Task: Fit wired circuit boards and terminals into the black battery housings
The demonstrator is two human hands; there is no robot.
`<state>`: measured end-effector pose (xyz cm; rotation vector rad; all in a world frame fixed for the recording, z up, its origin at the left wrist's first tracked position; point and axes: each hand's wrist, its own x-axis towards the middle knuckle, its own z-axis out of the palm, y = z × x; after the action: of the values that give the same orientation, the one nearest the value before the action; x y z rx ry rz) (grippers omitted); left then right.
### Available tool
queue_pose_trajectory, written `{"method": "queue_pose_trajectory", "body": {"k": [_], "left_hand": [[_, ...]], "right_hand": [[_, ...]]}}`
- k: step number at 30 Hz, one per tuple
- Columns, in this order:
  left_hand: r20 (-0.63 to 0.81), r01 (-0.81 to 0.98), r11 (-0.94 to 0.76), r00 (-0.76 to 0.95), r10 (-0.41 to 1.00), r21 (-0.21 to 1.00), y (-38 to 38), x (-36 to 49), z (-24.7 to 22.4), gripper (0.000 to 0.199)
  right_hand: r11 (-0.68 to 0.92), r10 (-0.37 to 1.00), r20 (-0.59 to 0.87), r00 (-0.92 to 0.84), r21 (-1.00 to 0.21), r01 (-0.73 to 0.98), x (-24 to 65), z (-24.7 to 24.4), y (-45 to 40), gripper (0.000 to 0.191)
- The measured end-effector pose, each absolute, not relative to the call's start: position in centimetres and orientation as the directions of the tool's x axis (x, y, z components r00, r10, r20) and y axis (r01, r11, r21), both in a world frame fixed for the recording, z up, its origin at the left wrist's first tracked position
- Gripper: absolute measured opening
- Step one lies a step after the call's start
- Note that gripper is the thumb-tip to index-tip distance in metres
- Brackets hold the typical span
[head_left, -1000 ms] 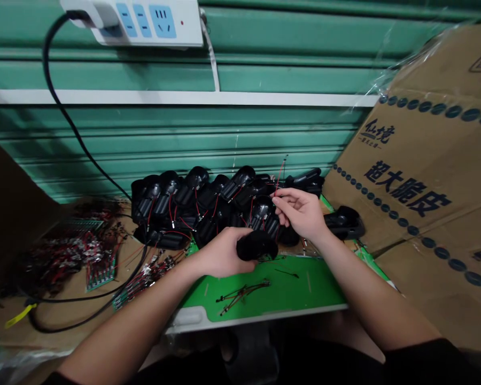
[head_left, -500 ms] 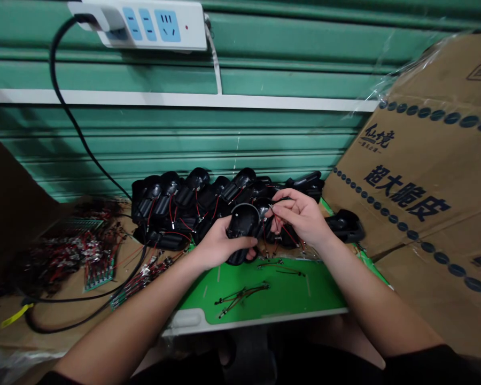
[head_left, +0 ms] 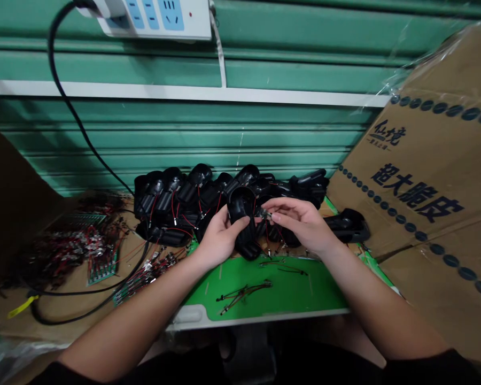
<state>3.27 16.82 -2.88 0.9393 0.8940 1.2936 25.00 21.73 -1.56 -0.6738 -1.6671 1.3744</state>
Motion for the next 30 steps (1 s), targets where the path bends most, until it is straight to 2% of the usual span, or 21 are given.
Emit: {"method": "queue_pose_trajectory", "body": {"k": [4, 7, 12, 16, 19, 24, 30], "left_hand": [[0.01, -0.323, 0.016, 0.079, 0.997, 0.946, 16.8, 3.3, -3.2, 0.064], [0.013, -0.298, 0.016, 0.095, 0.995, 0.954, 16.8, 3.4, -3.5, 0.058], [-0.019, -0.386, 0.088, 0.18, 0.984, 0.918, 16.6, 3.7, -3.9, 0.059], [-0.062, -0.434, 0.166, 0.244, 0.968, 0.885, 16.3, 3.7, -3.9, 0.059], [-0.038, -0.424, 0.142, 0.245, 0.969, 0.895, 16.2, 3.7, -3.8, 0.055], [-0.024, -0.411, 0.124, 0.241, 0.97, 0.903, 16.3, 3.8, -3.8, 0.054], [-0.031, -0.391, 0.127, 0.244, 0.969, 0.912, 16.3, 3.6, -3.7, 0.055]], "right_hand": [[0.172, 0.841, 0.221, -0.493, -0.975, -0.144, 24.8, -1.9, 21.6, 0.039], [0.17, 0.872, 0.212, -0.441, -0.976, -0.133, 24.2, -2.4, 21.6, 0.04], [0.219, 0.896, 0.254, -0.364, -0.966, -0.137, 23.2, -3.1, 21.5, 0.039], [0.298, 0.882, 0.314, -0.35, -0.949, -0.099, 23.2, -3.4, 21.7, 0.031], [0.369, 0.867, 0.368, -0.335, -0.927, -0.063, 23.3, -3.4, 21.8, 0.026], [0.345, 0.869, 0.337, -0.361, -0.937, -0.045, 23.4, -3.3, 21.9, 0.032], [0.417, 0.853, 0.391, -0.345, -0.909, 0.001, 23.4, -3.5, 21.9, 0.029]]}}
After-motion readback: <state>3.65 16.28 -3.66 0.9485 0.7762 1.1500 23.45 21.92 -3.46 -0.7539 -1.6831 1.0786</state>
